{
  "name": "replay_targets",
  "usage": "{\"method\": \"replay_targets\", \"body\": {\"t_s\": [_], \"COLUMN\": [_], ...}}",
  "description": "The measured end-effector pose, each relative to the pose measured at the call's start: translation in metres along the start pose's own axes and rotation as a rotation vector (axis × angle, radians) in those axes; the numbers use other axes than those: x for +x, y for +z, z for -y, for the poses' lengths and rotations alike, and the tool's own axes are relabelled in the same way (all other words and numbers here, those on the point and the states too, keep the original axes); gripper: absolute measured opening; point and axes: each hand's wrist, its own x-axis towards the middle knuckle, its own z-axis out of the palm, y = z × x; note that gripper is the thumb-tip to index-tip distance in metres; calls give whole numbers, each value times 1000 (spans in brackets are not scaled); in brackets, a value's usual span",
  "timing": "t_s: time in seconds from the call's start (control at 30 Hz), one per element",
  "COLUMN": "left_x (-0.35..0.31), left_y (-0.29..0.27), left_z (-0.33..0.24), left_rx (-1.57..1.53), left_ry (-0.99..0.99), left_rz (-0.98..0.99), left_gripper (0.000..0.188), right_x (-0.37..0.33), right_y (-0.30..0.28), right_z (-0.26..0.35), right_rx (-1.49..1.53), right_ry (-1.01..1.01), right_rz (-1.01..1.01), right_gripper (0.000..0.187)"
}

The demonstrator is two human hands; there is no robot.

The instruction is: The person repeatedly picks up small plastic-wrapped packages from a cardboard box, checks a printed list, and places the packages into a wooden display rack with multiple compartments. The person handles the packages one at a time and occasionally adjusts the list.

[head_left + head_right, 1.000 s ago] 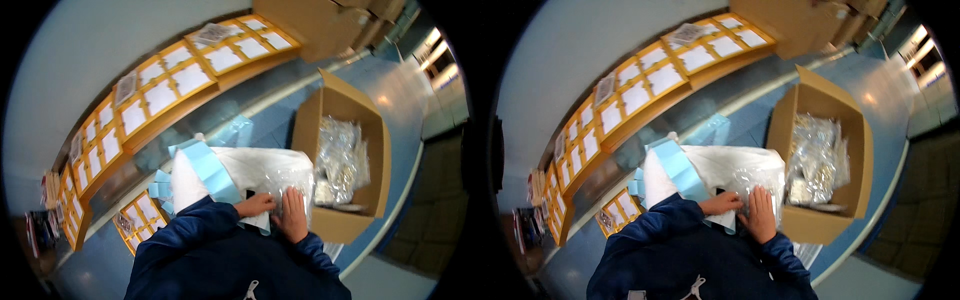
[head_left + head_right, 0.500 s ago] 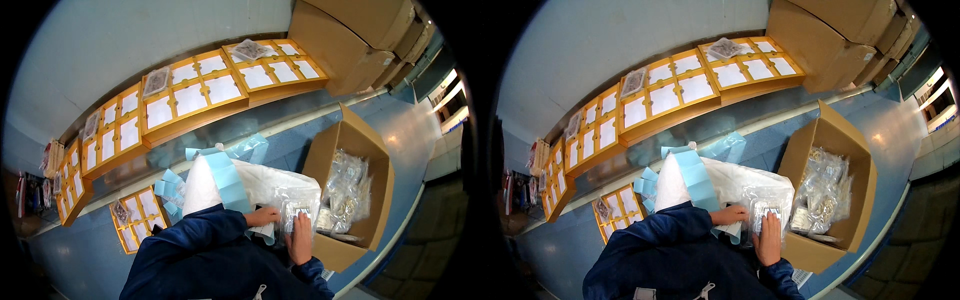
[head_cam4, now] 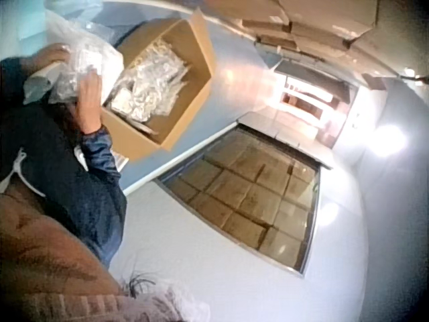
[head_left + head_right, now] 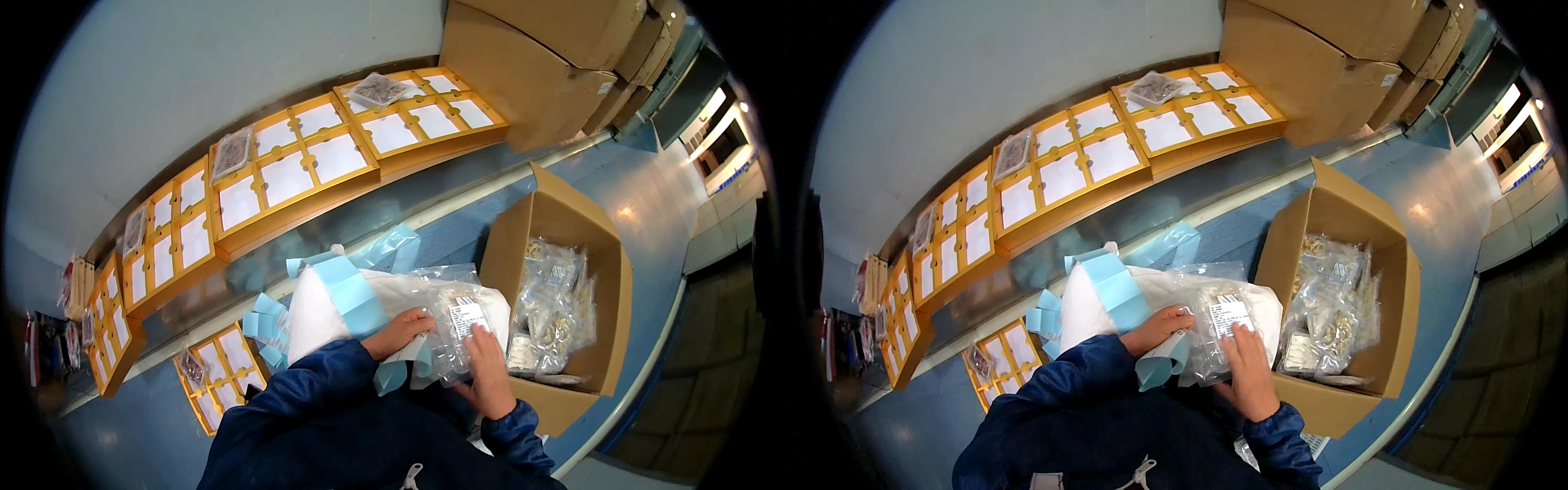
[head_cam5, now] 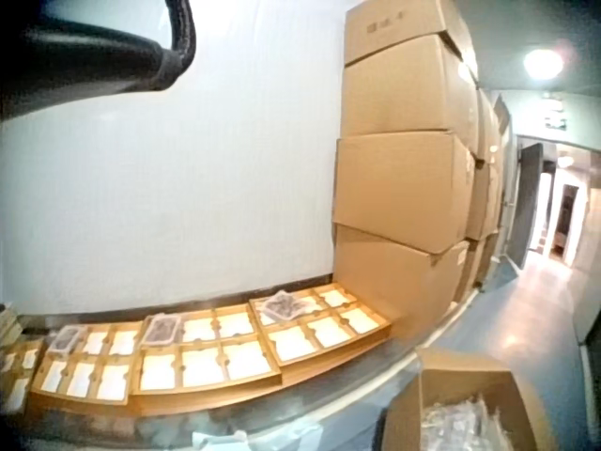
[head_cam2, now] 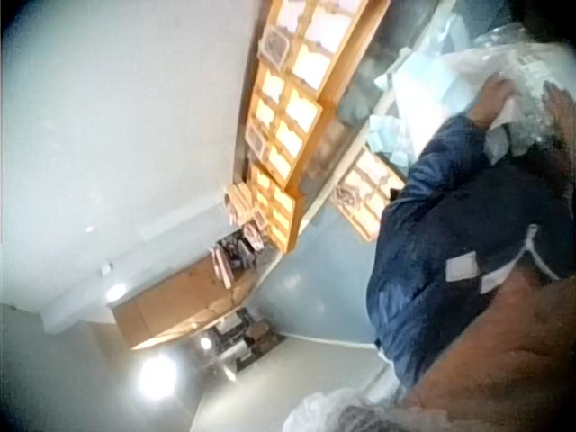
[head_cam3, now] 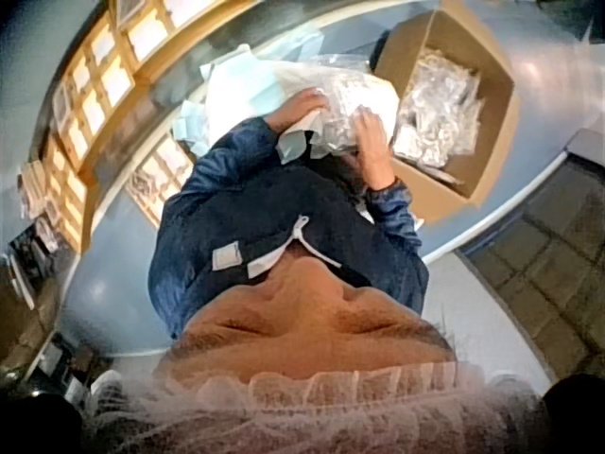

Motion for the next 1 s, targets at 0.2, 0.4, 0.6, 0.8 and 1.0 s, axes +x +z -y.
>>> {"method": "replay_targets", "body": {"t_s": [0.2,0.4,0.6,0.8,1.0], "left_x": [-7,2,32,54,70], "left_y": [9,-38,-101,-109,-132], "left_z": [-45,-86,-60,-55,-49], "left_rx": [125,-31,-338,-386,-283], "left_ry": [307,297,169,178,155], "left_rz": [50,-159,-217,-308,-262], "left_gripper": [28,27,26,27,25], "right_x": [38,101,176,301,454], "right_y": [13,17,23,3,-49], "right_z": [-49,-117,-153,-194,-240], "right_rx": [137,1354,1528,1505,1389], "right_ry": [137,510,503,443,514], "right_rz": [-226,-383,-296,-328,-505], "right_gripper": [43,26,30,26,32]}}
